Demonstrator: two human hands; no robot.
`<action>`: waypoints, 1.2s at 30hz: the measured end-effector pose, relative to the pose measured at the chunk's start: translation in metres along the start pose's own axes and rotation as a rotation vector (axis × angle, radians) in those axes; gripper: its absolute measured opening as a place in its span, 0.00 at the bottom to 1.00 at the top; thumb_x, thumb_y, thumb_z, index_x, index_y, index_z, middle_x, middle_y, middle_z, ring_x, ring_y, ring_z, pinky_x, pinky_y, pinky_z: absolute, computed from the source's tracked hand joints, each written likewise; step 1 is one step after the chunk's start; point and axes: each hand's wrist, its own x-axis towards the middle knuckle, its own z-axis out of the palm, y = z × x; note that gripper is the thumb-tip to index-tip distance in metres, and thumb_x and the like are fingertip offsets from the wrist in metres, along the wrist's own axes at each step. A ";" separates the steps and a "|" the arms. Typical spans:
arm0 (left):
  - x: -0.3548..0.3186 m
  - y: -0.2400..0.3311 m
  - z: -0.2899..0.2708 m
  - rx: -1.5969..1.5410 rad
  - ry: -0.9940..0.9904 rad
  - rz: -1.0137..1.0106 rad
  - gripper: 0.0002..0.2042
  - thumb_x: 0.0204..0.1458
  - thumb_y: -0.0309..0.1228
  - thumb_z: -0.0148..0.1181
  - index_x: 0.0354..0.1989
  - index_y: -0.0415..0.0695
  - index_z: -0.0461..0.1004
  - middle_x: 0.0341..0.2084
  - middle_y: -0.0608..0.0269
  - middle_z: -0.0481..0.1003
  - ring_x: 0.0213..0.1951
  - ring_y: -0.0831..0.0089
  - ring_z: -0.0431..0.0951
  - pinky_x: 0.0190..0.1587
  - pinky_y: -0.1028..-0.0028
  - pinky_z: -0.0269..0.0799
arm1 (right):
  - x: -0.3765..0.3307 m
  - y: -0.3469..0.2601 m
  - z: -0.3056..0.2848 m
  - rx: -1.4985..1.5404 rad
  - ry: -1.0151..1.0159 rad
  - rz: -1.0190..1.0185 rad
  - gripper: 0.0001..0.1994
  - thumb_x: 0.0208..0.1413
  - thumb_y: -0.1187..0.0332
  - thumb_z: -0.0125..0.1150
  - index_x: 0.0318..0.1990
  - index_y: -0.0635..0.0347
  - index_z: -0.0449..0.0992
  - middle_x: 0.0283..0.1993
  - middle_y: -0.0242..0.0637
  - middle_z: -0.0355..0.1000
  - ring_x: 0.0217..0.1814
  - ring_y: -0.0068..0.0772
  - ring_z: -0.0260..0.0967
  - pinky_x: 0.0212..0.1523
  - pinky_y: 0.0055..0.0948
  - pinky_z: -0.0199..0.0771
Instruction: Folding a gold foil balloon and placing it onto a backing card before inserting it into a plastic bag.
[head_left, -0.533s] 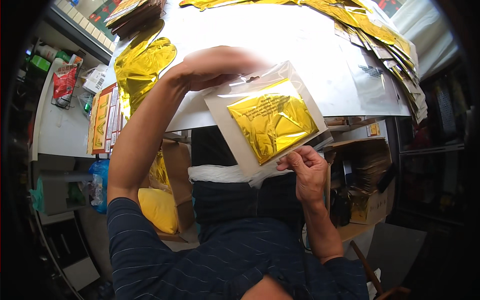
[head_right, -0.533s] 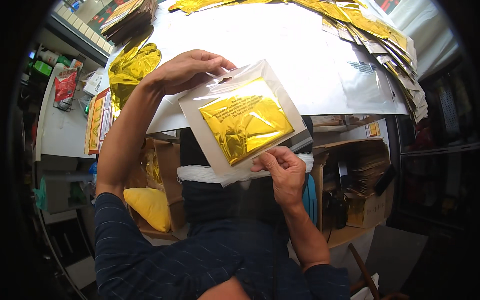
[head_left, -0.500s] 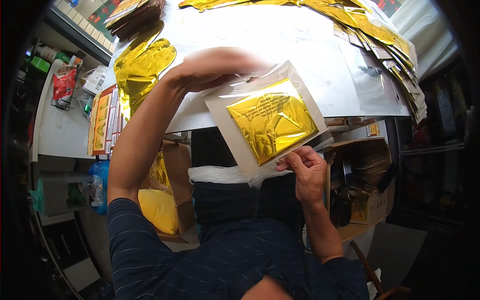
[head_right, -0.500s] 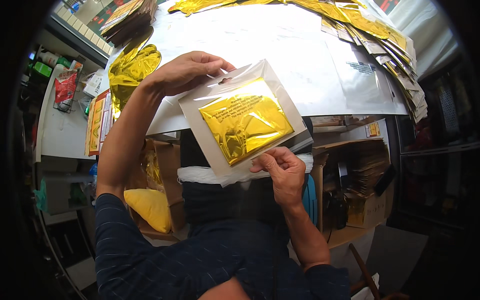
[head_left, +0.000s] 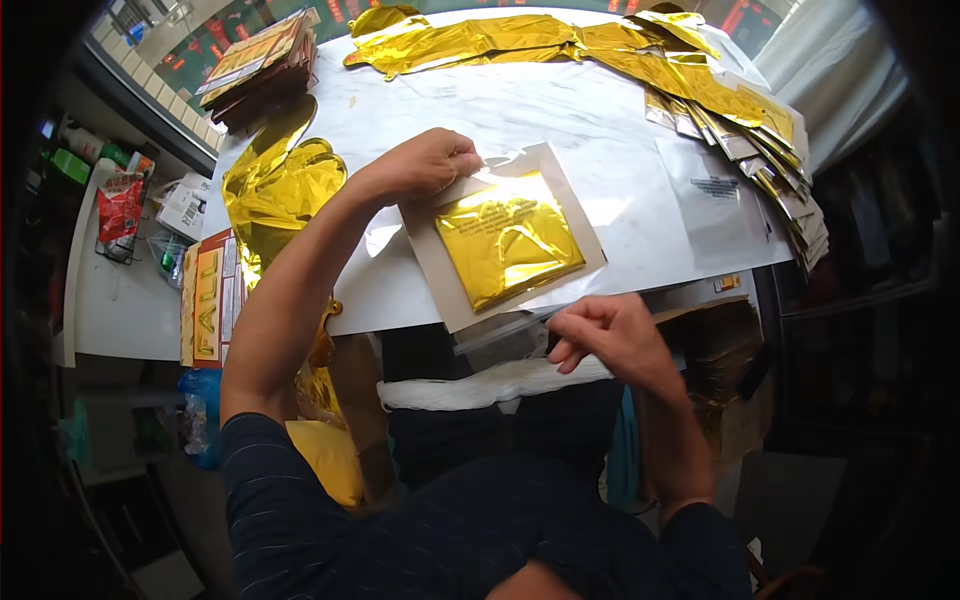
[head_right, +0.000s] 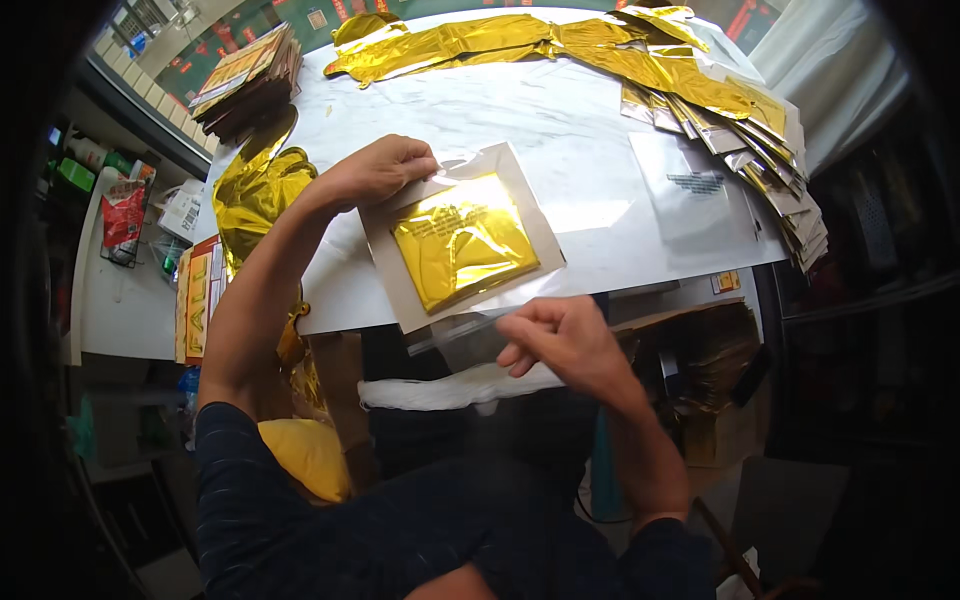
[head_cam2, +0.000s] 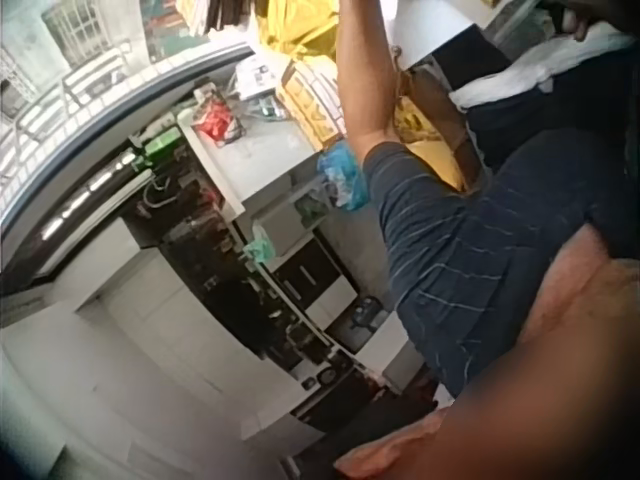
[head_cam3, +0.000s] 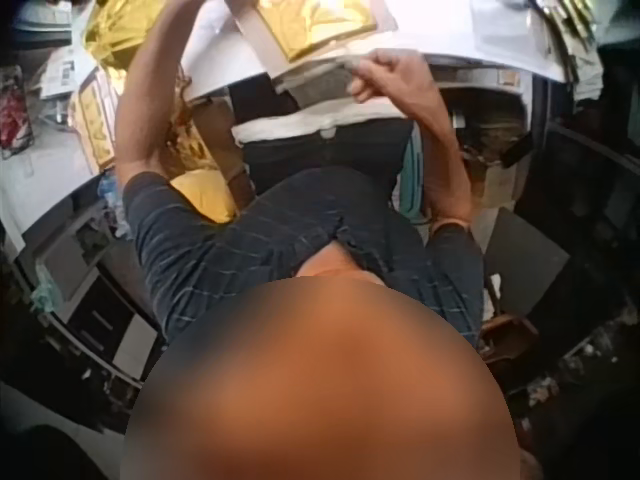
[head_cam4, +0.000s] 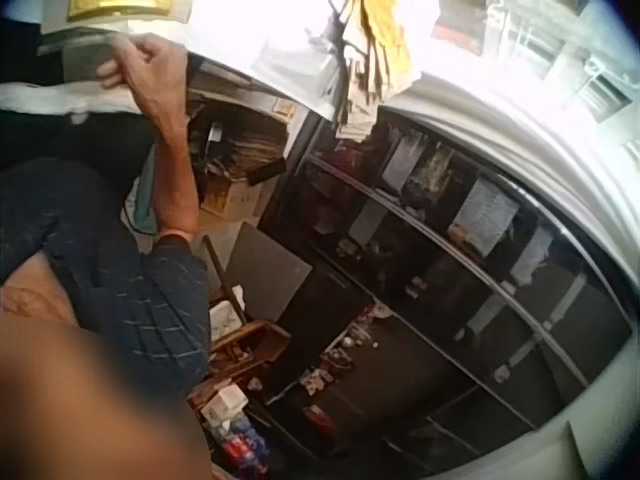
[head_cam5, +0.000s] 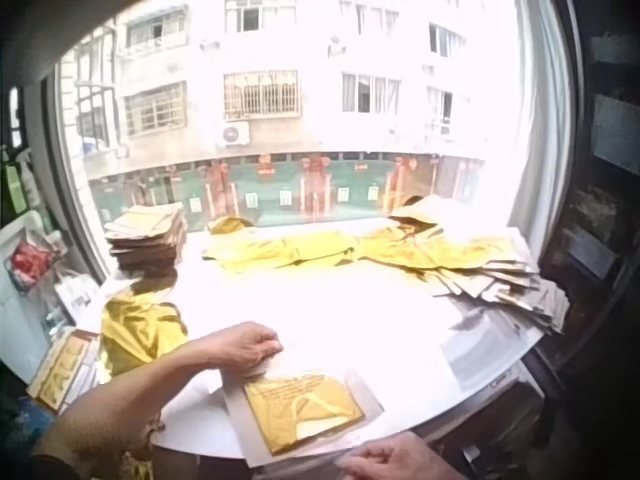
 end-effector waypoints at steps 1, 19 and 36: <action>0.002 -0.004 -0.005 0.054 0.025 -0.008 0.15 0.68 0.38 0.55 0.37 0.38 0.79 0.26 0.67 0.74 0.31 0.79 0.68 0.38 0.72 0.68 | 0.003 -0.023 -0.009 -0.051 0.032 -0.015 0.10 0.66 0.71 0.63 0.41 0.74 0.82 0.30 0.47 0.82 0.28 0.30 0.81 0.30 0.24 0.83; -0.043 0.044 0.075 0.640 0.323 0.447 0.37 0.56 0.53 0.68 0.73 0.55 0.64 0.74 0.42 0.55 0.75 0.38 0.53 0.73 0.33 0.45 | 0.261 -0.126 -0.128 -2.011 0.355 -0.722 0.06 0.61 0.76 0.56 0.40 0.68 0.78 0.43 0.50 0.76 0.44 0.45 0.81 0.42 0.38 0.83; -0.043 0.024 0.075 0.510 0.259 0.387 0.49 0.48 0.63 0.70 0.71 0.40 0.62 0.72 0.36 0.55 0.75 0.34 0.51 0.73 0.31 0.41 | 0.065 -0.054 -0.094 -0.447 0.586 -0.677 0.06 0.59 0.74 0.67 0.41 0.67 0.82 0.34 0.43 0.83 0.37 0.29 0.84 0.43 0.25 0.83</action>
